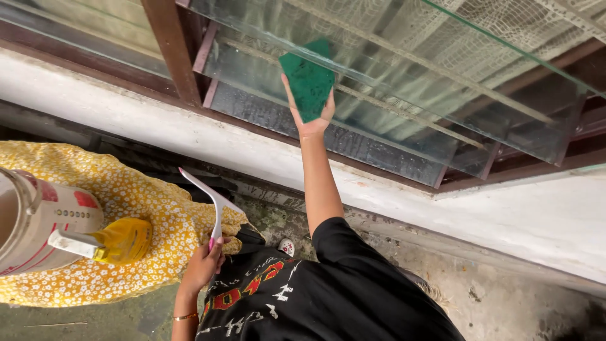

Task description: Cleaning individual glass panes of a jalousie window using a squeegee, sponge, and a bucket of water.

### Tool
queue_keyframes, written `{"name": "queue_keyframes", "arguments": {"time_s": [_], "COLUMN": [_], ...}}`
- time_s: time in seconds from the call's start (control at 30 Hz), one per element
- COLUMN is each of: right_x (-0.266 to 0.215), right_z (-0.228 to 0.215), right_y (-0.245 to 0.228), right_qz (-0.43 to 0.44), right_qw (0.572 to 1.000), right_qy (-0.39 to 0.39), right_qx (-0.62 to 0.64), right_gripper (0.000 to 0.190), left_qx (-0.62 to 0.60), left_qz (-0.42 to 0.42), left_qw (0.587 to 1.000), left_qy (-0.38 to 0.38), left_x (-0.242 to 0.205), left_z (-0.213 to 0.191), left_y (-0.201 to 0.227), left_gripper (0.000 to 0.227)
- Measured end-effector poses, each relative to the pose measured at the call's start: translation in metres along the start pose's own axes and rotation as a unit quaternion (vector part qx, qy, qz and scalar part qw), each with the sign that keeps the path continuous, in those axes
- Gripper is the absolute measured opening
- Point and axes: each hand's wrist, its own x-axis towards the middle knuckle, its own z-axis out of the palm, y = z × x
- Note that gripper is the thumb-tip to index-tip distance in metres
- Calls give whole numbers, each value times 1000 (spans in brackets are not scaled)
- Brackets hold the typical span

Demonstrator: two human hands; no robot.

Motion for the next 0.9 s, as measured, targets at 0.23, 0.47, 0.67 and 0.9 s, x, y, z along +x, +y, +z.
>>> {"name": "queue_keyframes", "arguments": {"time_s": [0.23, 0.47, 0.67, 0.9], "right_x": [13, 18, 0, 32], "right_z": [-1, 5, 5, -15], "right_y": [40, 88, 66, 99], "right_qz": [68, 125, 127, 138], "right_qw": [996, 983, 978, 968], "right_qy": [61, 120, 131, 134], "right_qx": [-8, -64, -106, -163], "right_gripper": [70, 59, 55, 51], "left_qx": [-26, -19, -29, -52], "left_qz": [5, -7, 0, 3], "left_qw": [1000, 1000, 999, 999], "left_qy": [-1, -16, -21, -15], "left_x": [0, 0, 0, -2], "left_z": [-9, -8, -10, -9], "left_y": [-10, -4, -6, -7], "left_gripper": [55, 54, 53, 52]}}
